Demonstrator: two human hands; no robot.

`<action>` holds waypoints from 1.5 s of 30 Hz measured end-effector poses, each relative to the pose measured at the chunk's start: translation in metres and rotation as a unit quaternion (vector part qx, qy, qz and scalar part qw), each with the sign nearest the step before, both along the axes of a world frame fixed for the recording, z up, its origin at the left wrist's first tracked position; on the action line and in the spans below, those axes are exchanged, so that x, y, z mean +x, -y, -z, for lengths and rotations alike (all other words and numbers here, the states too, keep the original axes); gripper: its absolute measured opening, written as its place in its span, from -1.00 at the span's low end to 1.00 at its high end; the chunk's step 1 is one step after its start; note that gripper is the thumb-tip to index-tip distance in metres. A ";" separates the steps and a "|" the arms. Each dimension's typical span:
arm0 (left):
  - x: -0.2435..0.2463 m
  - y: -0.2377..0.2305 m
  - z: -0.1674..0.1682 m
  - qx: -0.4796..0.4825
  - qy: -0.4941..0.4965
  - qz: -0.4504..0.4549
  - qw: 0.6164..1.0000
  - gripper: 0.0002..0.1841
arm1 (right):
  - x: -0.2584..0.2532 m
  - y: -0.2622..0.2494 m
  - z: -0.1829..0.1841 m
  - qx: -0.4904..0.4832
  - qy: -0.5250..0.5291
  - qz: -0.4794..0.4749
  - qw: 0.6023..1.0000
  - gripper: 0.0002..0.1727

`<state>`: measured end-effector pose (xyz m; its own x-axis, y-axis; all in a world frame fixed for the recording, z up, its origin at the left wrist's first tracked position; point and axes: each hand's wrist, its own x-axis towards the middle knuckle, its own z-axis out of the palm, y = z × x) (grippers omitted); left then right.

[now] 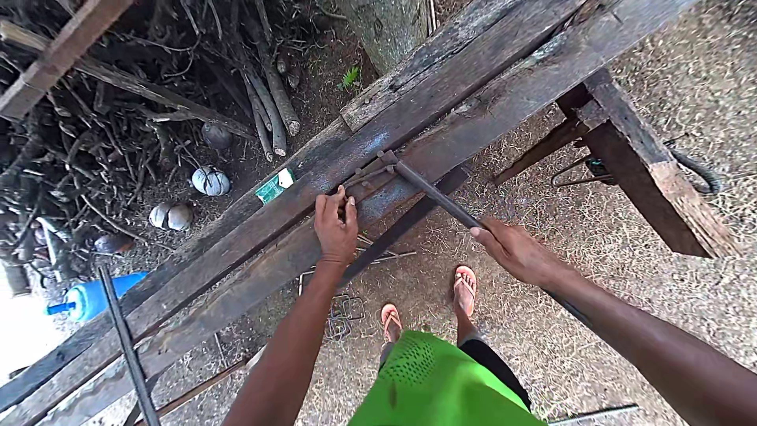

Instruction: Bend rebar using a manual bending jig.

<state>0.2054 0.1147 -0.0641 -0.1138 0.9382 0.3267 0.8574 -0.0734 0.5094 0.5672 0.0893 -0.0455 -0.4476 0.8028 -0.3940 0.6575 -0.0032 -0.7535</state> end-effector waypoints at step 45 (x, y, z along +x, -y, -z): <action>-0.019 -0.007 -0.005 -0.023 0.103 0.092 0.990 -0.60 | -0.092 0.072 -0.001 -0.214 -0.323 0.263 0.883 -0.44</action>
<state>0.1869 0.1216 -0.0587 0.0012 0.9628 0.2703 0.7090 -0.1914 0.6788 0.4754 0.0169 -0.0446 -0.2996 0.8060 -0.5104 -0.0873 -0.5559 -0.8266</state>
